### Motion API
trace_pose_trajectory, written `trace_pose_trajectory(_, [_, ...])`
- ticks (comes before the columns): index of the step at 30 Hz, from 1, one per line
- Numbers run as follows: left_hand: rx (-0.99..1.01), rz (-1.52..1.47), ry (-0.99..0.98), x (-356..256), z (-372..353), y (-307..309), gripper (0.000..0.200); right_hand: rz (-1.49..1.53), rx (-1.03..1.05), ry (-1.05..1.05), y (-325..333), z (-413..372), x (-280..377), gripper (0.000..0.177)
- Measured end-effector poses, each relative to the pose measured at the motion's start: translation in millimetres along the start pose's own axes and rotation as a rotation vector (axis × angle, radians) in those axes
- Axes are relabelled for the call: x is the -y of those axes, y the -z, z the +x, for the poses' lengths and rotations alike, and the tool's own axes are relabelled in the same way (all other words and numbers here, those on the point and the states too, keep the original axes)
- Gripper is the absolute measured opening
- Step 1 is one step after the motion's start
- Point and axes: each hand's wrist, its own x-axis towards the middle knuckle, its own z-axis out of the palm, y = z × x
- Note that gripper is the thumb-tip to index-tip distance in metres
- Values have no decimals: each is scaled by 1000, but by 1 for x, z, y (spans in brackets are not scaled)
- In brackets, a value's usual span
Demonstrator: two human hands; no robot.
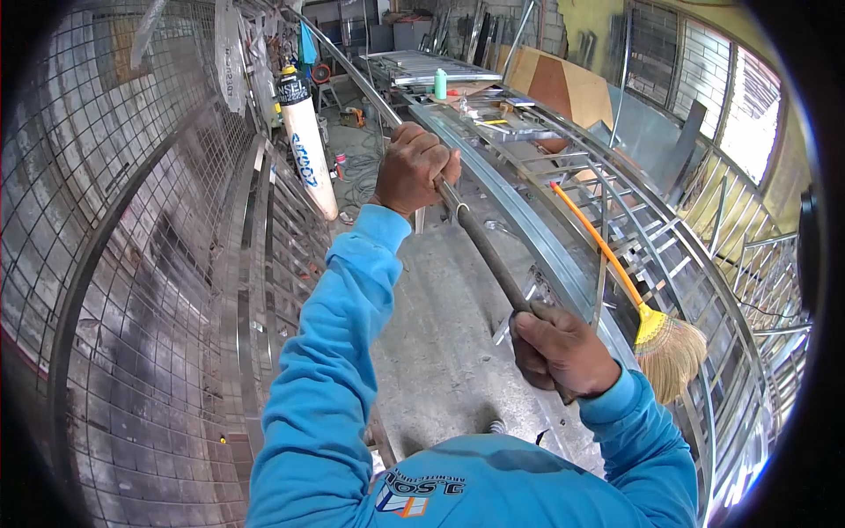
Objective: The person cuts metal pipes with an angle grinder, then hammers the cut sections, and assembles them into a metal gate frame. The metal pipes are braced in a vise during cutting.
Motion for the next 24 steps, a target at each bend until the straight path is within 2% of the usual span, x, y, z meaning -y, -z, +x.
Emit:
trace_pose_trajectory(3, [-5, -36, -37, 2, 6, 3, 20, 360, 131, 6, -1, -24, -16, 27])
trace_pose_trajectory(4, [2, -28, -35, 0, 3, 3, 23, 330, 77, -30, 7, -22, -21, 31])
trace_pose_trajectory(7, [-3, -10, -62, 6, 7, -1, 30, -503, -180, 124, 2, -23, -22, 34])
trace_pose_trajectory(8, [-18, -19, -68, 8, 5, 1, 30, -754, -229, 176, -11, -28, -4, 36])
trace_pose_trajectory(11, [-5, -35, -50, 1, -1, 4, 28, -1129, -351, 274, -14, -22, -10, 34])
trace_pose_trajectory(12, [-6, -37, -42, 0, -3, 3, 26, -1030, -309, 436, -8, -10, -11, 33])
trace_pose_trajectory(15, [-8, -51, -45, -8, -3, 5, 27, -337, -66, -16, -14, 12, 28, 31])
trace_pose_trajectory(18, [2, -63, -84, -2, -2, 3, 28, -128, 41, -3, -3, 18, -1, 32])
trace_pose_trajectory(21, [24, -64, -72, -2, -3, 6, 27, -251, -24, -59, -1, -26, -12, 31])
trace_pose_trajectory(23, [35, -53, -58, -6, -1, 0, 27, -319, -51, 28, 3, -50, -27, 30])
trace_pose_trajectory(24, [51, -50, -25, -6, -4, -4, 27, -271, -63, -15, 2, -52, -25, 30])
